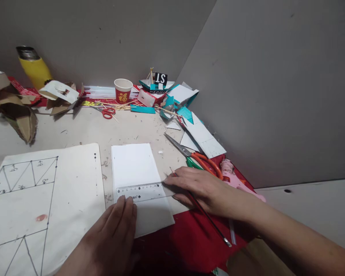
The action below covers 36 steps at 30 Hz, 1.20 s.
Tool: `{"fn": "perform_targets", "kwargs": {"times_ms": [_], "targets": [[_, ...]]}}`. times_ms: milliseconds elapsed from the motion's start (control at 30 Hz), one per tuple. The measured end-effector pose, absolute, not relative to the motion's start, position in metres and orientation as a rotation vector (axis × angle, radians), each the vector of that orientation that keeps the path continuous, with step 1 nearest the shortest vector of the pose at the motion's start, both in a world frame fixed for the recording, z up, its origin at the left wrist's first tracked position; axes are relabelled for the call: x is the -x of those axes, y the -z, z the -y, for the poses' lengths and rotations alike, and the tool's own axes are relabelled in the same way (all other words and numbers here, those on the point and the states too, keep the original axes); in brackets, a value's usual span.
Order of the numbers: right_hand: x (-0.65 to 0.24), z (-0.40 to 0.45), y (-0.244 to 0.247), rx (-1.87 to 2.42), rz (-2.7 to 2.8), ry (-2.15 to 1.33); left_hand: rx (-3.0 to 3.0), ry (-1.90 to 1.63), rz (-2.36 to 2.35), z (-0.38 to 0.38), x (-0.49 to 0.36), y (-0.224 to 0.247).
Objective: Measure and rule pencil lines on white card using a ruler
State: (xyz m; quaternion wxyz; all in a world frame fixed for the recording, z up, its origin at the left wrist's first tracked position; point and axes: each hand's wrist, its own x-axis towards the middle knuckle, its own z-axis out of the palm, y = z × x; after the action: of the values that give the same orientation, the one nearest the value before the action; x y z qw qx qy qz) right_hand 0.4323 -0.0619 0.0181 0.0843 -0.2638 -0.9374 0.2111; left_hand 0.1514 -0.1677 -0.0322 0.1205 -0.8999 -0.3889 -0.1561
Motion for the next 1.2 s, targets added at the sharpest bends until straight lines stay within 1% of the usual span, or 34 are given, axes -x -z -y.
{"fn": "perform_targets", "kwargs": {"times_ms": [100, 267, 467, 700, 900, 1067, 1200], "targets": [[-0.432, 0.062, -0.018, 0.791, 2.802, -0.629, 2.623, 0.492, 1.165, 0.169, -0.152, 0.032], [-0.433, 0.062, -0.018, 0.794, 2.807, -0.63, 2.663, 0.284, 1.171, 0.171, -0.151, 0.031], [-0.432, 0.062, -0.019, 0.79, 2.815, -0.622, 2.638, 0.342, 1.169, 0.171, -0.152, 0.039], [-0.431, 0.062, -0.02, 0.795, 2.815, -0.62, 2.63, 0.43, 1.142, 0.164, -0.156, 0.029], [-0.432, 0.061, -0.018, 0.77, 2.809, -0.606, 2.704, 0.299, 1.174, 0.166, -0.154, 0.036], [-0.432, 0.061, -0.017, 0.757, 2.806, -0.603, 2.694, 0.305, 1.247, 0.169, -0.155, 0.04], [-0.431, 0.062, -0.018, 0.765, 2.8, -0.602, 2.649, 0.376, 1.149, 0.167, -0.156, 0.034]]}}
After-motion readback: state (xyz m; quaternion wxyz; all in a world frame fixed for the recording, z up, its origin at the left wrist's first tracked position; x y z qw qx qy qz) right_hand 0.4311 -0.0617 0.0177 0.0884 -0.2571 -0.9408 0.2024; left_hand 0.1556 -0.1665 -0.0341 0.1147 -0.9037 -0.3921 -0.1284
